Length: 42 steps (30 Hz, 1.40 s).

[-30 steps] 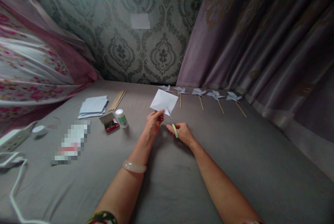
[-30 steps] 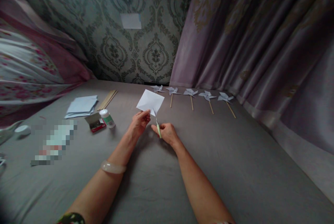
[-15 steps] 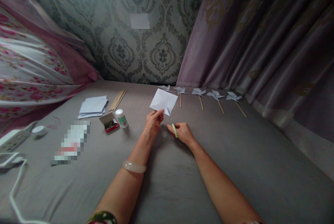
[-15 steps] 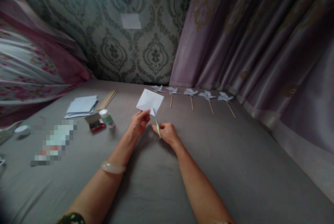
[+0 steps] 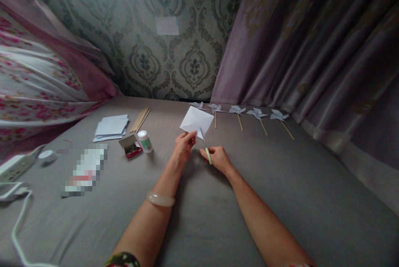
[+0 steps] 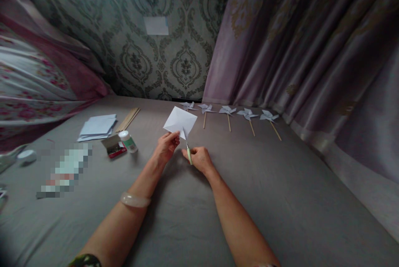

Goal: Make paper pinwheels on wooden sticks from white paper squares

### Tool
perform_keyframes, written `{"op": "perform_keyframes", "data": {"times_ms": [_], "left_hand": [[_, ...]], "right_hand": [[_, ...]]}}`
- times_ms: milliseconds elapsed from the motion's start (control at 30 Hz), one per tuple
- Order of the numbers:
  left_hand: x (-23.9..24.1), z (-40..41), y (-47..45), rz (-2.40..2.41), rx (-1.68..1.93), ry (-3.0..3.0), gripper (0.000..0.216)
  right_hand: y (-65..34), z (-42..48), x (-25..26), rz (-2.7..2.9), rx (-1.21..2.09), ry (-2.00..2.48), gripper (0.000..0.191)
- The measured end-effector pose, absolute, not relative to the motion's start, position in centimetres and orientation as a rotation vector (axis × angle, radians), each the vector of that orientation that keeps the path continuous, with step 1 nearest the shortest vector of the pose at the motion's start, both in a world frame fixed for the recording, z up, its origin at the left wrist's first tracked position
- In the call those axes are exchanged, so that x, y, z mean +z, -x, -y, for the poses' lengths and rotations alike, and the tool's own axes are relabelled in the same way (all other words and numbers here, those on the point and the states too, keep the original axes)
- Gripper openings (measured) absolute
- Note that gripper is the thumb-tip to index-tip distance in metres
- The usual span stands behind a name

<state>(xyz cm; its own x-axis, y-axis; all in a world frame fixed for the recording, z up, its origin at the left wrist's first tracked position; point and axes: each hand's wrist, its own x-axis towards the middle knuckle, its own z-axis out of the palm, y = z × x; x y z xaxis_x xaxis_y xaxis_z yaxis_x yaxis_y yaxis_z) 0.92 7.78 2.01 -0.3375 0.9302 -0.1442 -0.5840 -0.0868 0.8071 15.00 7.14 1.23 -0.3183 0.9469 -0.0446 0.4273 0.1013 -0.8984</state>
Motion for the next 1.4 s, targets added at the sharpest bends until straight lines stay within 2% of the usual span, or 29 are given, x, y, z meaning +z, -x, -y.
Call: {"op": "perform_keyframes", "data": {"times_ms": [1400], "left_hand": [[1.59, -7.69, -0.96, -0.941, 1.666, -0.532, 0.03]], "right_hand": [[-15.17, -7.34, 0.83, 1.837, 1.103, 1.371, 0.044]]}}
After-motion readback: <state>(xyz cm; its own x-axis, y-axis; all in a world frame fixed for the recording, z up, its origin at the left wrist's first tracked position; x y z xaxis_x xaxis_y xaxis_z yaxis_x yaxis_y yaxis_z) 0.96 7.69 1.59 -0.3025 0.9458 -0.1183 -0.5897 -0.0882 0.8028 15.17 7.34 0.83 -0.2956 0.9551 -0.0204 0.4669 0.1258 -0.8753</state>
